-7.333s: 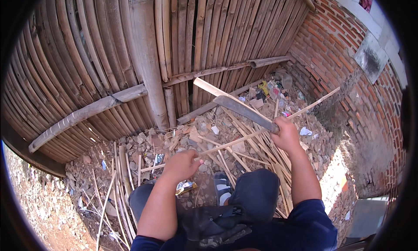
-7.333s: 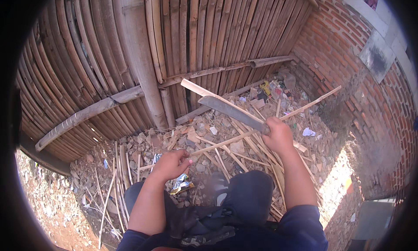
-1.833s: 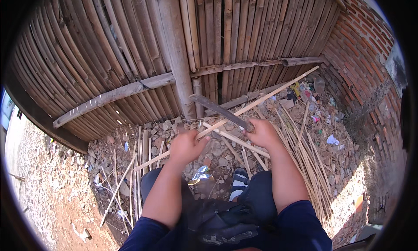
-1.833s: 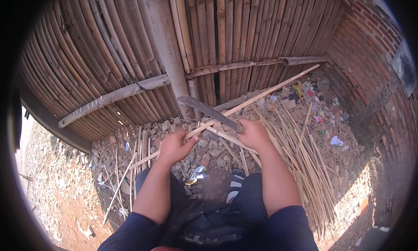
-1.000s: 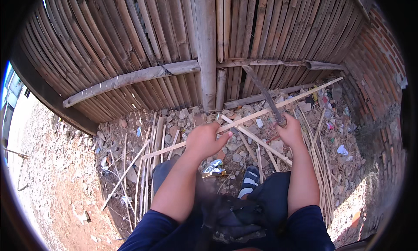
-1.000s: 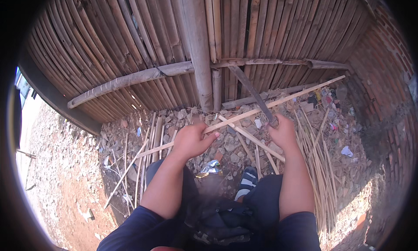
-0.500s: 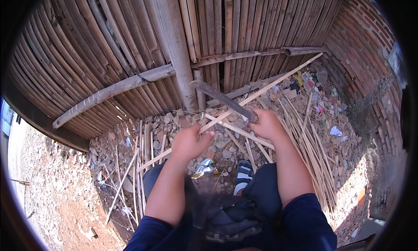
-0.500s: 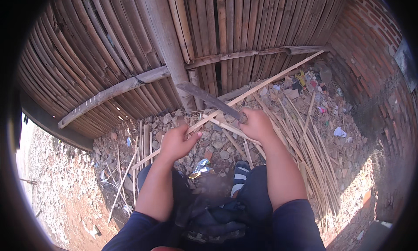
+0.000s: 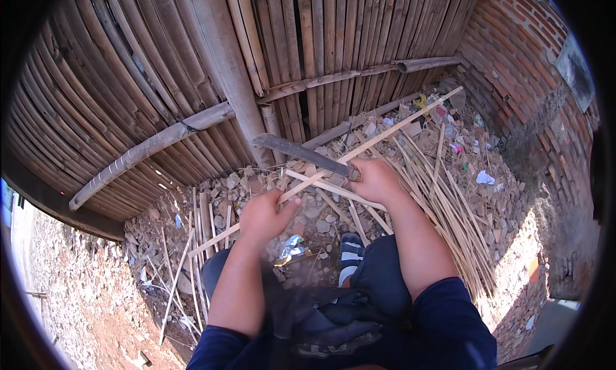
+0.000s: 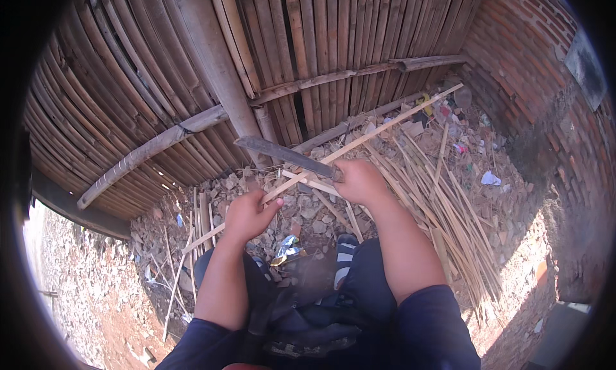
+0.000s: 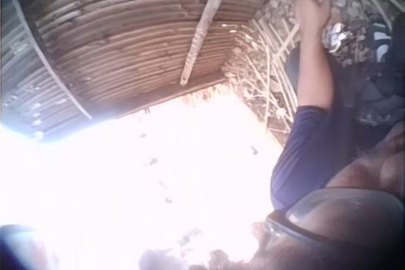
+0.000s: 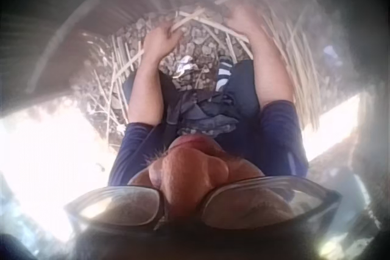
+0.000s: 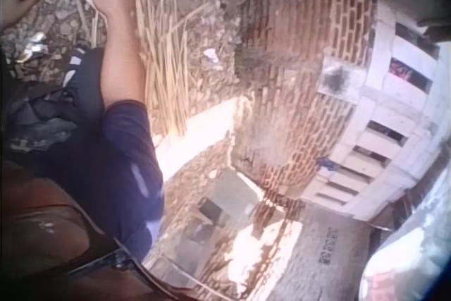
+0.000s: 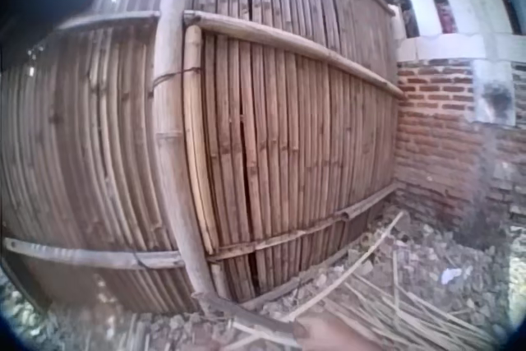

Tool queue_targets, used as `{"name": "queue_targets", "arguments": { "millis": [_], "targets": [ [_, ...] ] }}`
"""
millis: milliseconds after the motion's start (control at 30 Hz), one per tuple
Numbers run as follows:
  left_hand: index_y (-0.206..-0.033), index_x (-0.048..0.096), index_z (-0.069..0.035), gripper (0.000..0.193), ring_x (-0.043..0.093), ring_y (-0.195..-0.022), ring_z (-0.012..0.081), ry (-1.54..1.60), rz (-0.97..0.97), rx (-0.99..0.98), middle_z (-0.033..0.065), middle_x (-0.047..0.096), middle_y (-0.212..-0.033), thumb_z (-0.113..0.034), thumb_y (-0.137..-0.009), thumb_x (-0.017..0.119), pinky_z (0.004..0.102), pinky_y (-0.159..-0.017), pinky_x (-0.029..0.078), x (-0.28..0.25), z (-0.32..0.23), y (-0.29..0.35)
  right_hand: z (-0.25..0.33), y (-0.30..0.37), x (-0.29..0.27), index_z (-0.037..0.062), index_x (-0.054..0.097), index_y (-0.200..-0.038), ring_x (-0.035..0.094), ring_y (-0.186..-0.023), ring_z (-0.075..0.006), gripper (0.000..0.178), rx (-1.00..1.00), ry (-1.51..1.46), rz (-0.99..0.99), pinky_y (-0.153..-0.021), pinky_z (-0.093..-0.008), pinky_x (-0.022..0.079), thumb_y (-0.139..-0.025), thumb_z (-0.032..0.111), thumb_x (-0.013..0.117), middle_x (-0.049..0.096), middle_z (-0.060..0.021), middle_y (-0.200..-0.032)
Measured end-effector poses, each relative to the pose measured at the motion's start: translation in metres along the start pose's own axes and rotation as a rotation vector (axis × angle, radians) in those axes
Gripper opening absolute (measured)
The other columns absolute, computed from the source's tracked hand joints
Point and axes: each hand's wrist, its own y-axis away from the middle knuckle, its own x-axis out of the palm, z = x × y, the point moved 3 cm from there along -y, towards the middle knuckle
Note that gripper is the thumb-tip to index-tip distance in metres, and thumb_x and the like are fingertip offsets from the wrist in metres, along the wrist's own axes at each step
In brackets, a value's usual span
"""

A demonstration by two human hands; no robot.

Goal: The person strips thin layers from a bamboo pole using a large knife, holding the bamboo piece and sliding the blade along its length to create narrow strips.

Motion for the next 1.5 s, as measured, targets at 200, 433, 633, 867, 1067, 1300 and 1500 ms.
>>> {"name": "queue_targets", "arguments": {
  "millis": [200,433,633,867,1067,1300,1500],
  "targets": [
    [-0.088,0.07,-0.003,0.051,0.07,-0.071,0.0373,0.038,-0.051,-0.033,0.0157,0.067,-0.07,-0.054,-0.088,0.074,0.0474,-0.068,0.053,-0.013,0.004,0.002,-0.032,-0.01,-0.007,0.0077,0.072,-0.115,0.072,-0.088,-0.0384,0.04,0.107,-0.111,-0.117,-0.08,-0.0491,0.056,-0.082,0.027,0.079,0.073,-0.0206,-0.087],
    [-0.097,0.073,-0.003,0.05,0.07,-0.072,0.0349,0.082,-0.058,-0.043,0.0156,0.069,-0.072,-0.053,-0.087,0.076,0.0451,-0.071,0.053,-0.007,-0.002,0.001,-0.043,-0.003,-0.011,0.008,0.071,-0.118,0.073,-0.087,-0.0375,0.04,0.225,-0.226,-0.205,-0.081,-0.0486,0.057,-0.083,0.028,0.078,0.073,-0.0197,-0.086],
    [-0.097,0.073,-0.003,0.049,0.071,-0.072,0.035,0.078,-0.013,-0.064,0.0148,0.068,-0.07,-0.052,-0.088,0.076,0.0453,-0.071,0.053,-0.005,0.002,0.001,-0.001,-0.003,0.003,0.01,0.071,-0.113,0.07,-0.094,-0.0416,0.037,0.023,0.061,0.015,-0.083,-0.0507,0.056,-0.08,0.025,0.076,0.073,-0.0217,-0.097],
    [-0.098,0.073,-0.005,0.049,0.071,-0.073,0.0348,0.067,-0.002,-0.069,0.0138,0.069,-0.07,-0.052,-0.088,0.075,0.0455,-0.07,0.053,-0.011,0.001,0.001,-0.038,-0.012,-0.007,0.0091,0.071,-0.118,0.07,-0.096,-0.0427,0.042,0.18,-0.059,-0.116,-0.085,-0.0493,0.055,-0.081,0.027,0.078,0.073,-0.0232,-0.096],
    [-0.097,0.072,-0.004,0.049,0.071,-0.074,0.0348,0.037,-0.016,-0.039,0.0134,0.069,-0.071,-0.053,-0.087,0.075,0.0457,-0.071,0.053,-0.007,-0.002,0.002,-0.058,-0.009,-0.012,0.0046,0.07,-0.12,0.072,-0.095,-0.0415,0.045,0.257,-0.13,-0.26,-0.084,-0.0465,0.056,-0.083,0.028,0.078,0.074,-0.0246,-0.092],
    [-0.097,0.072,-0.004,0.05,0.071,-0.073,0.0351,0.027,-0.016,-0.047,0.0129,0.068,-0.07,-0.053,-0.087,0.076,0.0454,-0.07,0.053,-0.004,0.001,0.0,-0.014,-0.008,0.009,0.0079,0.071,-0.12,0.07,-0.101,-0.0414,0.045,0.018,-0.018,-0.022,-0.088,-0.0489,0.056,-0.081,0.029,0.078,0.073,-0.0221,-0.105],
    [-0.098,0.073,-0.004,0.05,0.07,-0.071,0.0347,0.064,-0.004,-0.049,0.0126,0.067,-0.069,-0.052,-0.087,0.076,0.0448,-0.069,0.053,-0.005,-0.001,0.002,-0.007,-0.005,0.006,0.0106,0.072,-0.116,0.071,-0.095,-0.0408,0.04,-0.025,-0.004,-0.048,-0.083,-0.0503,0.056,-0.081,0.028,0.078,0.074,-0.0194,-0.098]
  ]
}}
